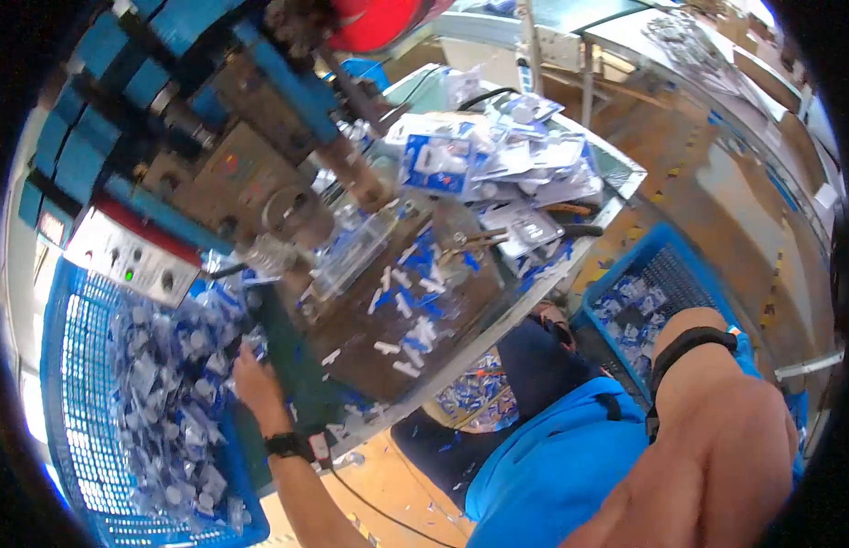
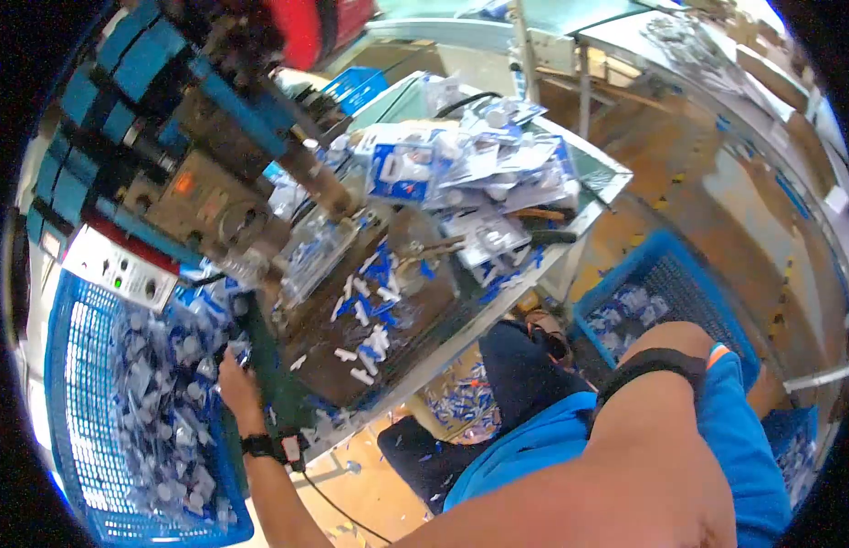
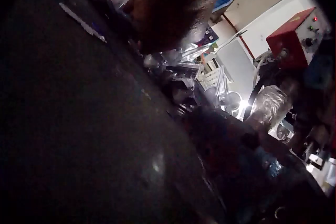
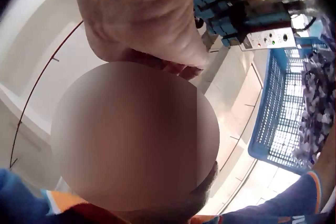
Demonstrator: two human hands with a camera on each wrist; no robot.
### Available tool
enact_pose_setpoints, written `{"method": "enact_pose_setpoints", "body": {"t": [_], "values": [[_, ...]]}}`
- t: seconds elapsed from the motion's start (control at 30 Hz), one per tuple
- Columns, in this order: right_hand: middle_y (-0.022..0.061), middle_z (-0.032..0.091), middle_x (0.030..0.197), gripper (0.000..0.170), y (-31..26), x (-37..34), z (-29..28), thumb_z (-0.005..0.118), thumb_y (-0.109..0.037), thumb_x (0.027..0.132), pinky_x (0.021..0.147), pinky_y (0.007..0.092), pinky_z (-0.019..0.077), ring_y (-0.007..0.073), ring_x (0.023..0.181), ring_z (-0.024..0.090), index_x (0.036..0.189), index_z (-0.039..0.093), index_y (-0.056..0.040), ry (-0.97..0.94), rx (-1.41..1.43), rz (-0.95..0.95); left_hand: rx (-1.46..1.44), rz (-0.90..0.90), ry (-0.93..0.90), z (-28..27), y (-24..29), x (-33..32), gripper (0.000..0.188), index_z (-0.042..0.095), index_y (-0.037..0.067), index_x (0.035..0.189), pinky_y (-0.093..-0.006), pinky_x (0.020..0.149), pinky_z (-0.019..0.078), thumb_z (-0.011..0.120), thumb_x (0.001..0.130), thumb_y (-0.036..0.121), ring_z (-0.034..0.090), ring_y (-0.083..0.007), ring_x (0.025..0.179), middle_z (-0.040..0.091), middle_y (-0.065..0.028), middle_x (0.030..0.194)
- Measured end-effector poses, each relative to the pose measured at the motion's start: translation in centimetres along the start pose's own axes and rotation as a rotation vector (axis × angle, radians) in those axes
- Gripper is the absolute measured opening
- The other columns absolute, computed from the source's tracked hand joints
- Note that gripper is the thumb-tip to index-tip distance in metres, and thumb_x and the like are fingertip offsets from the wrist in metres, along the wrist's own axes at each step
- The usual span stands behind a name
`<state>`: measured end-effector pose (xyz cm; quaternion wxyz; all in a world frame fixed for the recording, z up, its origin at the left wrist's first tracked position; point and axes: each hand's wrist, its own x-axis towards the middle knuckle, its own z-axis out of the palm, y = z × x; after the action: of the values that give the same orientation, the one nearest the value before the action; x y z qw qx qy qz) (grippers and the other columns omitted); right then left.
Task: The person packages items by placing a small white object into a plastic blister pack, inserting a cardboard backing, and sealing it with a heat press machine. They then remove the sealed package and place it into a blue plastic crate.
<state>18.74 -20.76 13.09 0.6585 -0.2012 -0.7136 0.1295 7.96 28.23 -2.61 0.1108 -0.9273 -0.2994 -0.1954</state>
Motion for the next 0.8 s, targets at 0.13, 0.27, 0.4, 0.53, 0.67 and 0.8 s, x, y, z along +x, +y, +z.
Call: {"method": "enact_pose_setpoints", "body": {"t": [0.13,0.27,0.4,0.53,0.67,0.8], "values": [[0.0203,0.066,0.102,0.023,-1.2,-0.4,-0.1,0.062,-0.010,0.085,0.080,0.0418,0.0524,0.0334,0.094,0.065,0.105,0.065,0.0014,0.013,-0.039,-0.037,0.018,0.035,0.040,0.9,-1.5,0.7,0.048,0.049,0.006,0.132,-0.0481,0.083,0.0497,0.056,0.085,-0.001,0.062,-0.0407,0.098,0.062,-0.0206,0.109],[0.0189,0.066,0.099,0.021,-1.6,-0.5,-0.2,0.061,-0.008,0.085,0.080,0.0414,0.0520,0.0324,0.093,0.065,0.103,0.065,0.0009,0.022,-0.055,-0.058,-0.194,0.035,0.381,-0.3,-4.7,-0.2,0.035,0.053,0.000,0.125,-0.0417,0.085,0.0520,0.053,0.090,-0.002,0.064,-0.0401,0.093,0.064,-0.0218,0.105],[0.0175,0.067,0.097,0.019,-1.1,-0.1,-0.6,0.059,-0.007,0.085,0.080,0.0409,0.0515,0.0315,0.092,0.064,0.102,0.064,0.0003,0.033,-0.070,-0.030,-1.233,-0.671,0.430,-7.4,-0.5,-3.9,0.019,0.059,-0.003,0.108,-0.0354,0.078,0.0532,0.056,0.090,0.002,0.065,-0.0322,0.082,0.064,-0.0159,0.087],[0.0147,0.066,0.102,0.027,2.5,-0.7,-1.0,0.061,0.000,0.080,0.081,0.0397,0.0518,0.0296,0.096,0.063,0.107,0.064,-0.0013,0.131,-0.466,0.227,-1.552,-0.315,-0.076,-11.6,5.8,-8.4,0.019,0.060,-0.001,0.111,-0.0287,0.074,0.0529,0.056,0.092,0.002,0.063,-0.0153,0.082,0.063,-0.0036,0.093],[0.0124,0.060,0.122,0.039,6.4,-1.5,-0.8,0.065,0.004,0.080,0.086,0.0387,0.0520,0.0301,0.107,0.061,0.118,0.065,-0.0057,0.072,-0.766,0.388,-1.592,0.002,-0.565,-15.2,13.5,-10.4,0.026,0.065,-0.001,0.117,-0.0237,0.084,0.0490,0.057,0.092,-0.003,0.061,-0.0102,0.094,0.069,-0.0038,0.110],[0.0099,0.060,0.115,0.031,7.9,-3.3,-0.5,0.066,-0.002,0.081,0.082,0.0362,0.0533,0.0279,0.100,0.061,0.111,0.067,-0.0063,-0.142,-0.714,0.259,-1.672,0.250,-0.849,-14.9,15.8,-10.3,0.033,0.063,-0.001,0.124,-0.0242,0.085,0.0484,0.064,0.092,0.001,0.060,-0.0087,0.096,0.068,-0.0043,0.112]]}}
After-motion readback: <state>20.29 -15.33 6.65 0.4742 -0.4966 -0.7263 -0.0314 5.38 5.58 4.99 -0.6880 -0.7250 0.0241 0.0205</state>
